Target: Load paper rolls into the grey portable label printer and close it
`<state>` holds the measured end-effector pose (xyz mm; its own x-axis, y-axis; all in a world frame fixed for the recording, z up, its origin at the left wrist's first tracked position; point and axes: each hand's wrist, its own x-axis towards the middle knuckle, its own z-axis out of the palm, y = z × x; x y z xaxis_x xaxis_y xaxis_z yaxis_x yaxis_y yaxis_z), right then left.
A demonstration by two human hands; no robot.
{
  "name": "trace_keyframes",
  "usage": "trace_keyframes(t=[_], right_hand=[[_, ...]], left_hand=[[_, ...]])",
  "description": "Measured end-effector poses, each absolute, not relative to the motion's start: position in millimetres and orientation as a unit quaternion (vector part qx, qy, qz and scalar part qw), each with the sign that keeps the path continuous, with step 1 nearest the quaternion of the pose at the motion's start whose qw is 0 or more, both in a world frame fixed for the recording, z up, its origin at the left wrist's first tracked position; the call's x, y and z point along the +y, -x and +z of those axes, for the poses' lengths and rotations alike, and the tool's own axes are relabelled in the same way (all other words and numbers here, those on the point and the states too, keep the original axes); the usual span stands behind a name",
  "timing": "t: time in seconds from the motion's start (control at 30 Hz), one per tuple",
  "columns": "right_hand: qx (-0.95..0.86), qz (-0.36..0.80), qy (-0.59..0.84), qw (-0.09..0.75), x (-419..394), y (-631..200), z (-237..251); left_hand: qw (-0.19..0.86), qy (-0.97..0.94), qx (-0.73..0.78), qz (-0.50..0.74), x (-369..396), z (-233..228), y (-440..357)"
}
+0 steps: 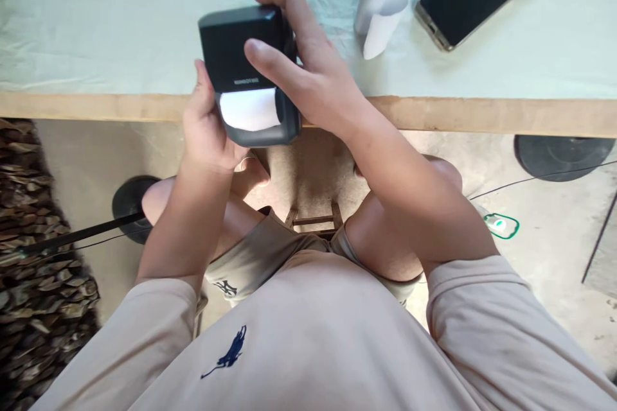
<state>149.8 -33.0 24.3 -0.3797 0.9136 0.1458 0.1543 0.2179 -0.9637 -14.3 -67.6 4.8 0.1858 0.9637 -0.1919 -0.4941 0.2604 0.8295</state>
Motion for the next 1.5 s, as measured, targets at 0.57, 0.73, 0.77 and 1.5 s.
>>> trace_keyframes(t=[0.57,0.73,0.77,1.5], right_hand=[[-0.763,0.2,0.361,0.498,-34.0,-155.6,26.2],[-0.727,0.172,0.332,0.576,-37.1,-141.1,28.0],[-0.714,0.163,0.325,0.598,-35.3,-139.3,27.1],[-0.811,0.147,0.561,0.079,-36.6,-149.9,69.5]], left_hand=[[0.706,-0.298,0.374,0.523,-62.1,17.7,17.6],[0.72,-0.3,0.336,0.528,-63.0,13.1,18.5],[0.722,-0.306,0.334,0.522,-62.8,11.9,19.0],[0.708,-0.356,0.358,0.493,-62.2,1.9,19.4]])
